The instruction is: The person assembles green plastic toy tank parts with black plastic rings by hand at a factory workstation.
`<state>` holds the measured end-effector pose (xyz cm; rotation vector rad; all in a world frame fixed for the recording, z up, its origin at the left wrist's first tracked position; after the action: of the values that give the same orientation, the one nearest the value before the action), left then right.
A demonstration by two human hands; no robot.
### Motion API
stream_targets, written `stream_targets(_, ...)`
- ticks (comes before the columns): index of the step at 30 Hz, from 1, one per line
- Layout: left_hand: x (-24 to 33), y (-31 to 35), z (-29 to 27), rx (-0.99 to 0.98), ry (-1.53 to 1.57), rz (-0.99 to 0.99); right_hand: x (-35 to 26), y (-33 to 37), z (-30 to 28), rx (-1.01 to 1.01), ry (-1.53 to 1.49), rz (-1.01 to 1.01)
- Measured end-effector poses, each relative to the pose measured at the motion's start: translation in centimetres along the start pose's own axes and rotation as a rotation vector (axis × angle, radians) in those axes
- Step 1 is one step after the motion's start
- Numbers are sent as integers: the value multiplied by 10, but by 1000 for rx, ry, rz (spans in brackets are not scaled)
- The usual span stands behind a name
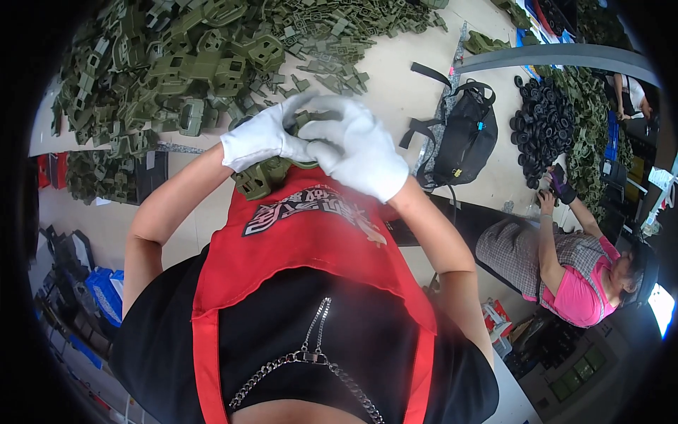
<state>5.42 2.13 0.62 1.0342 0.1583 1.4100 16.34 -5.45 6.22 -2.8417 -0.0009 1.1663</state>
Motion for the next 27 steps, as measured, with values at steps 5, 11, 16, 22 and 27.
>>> stream_targets(5, -13, -7, -17, -130, -311, 138, -1, 4, 11, -47, -97, 74)
stream_targets(11, 13, 34, 16, 53, -822, 524, 18, 16, -6, 345, -691, 260)
stream_targets(16, 8, 54, 18, 226, -1103, 619, 8, 20, -2, 27, -1109, 513)
stream_targets(22, 6, 55, 18, 232, -1141, 583, 6, 18, -6, -53, -1136, 638)
stream_targets(27, 5, 51, 19, 187, -1060, 534, 13, 23, -1, 56, -1043, 511)
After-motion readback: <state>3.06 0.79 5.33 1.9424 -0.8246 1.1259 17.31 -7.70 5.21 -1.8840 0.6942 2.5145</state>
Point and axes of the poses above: each hand's wrist, its own y-axis away from the middle knuckle, its own z-axis out of the palm, x = y × z, the point moved 5 cm from there along -y, towards the middle knuckle, and after that the axes turned 1 degree about x, right-handed, at the moved point
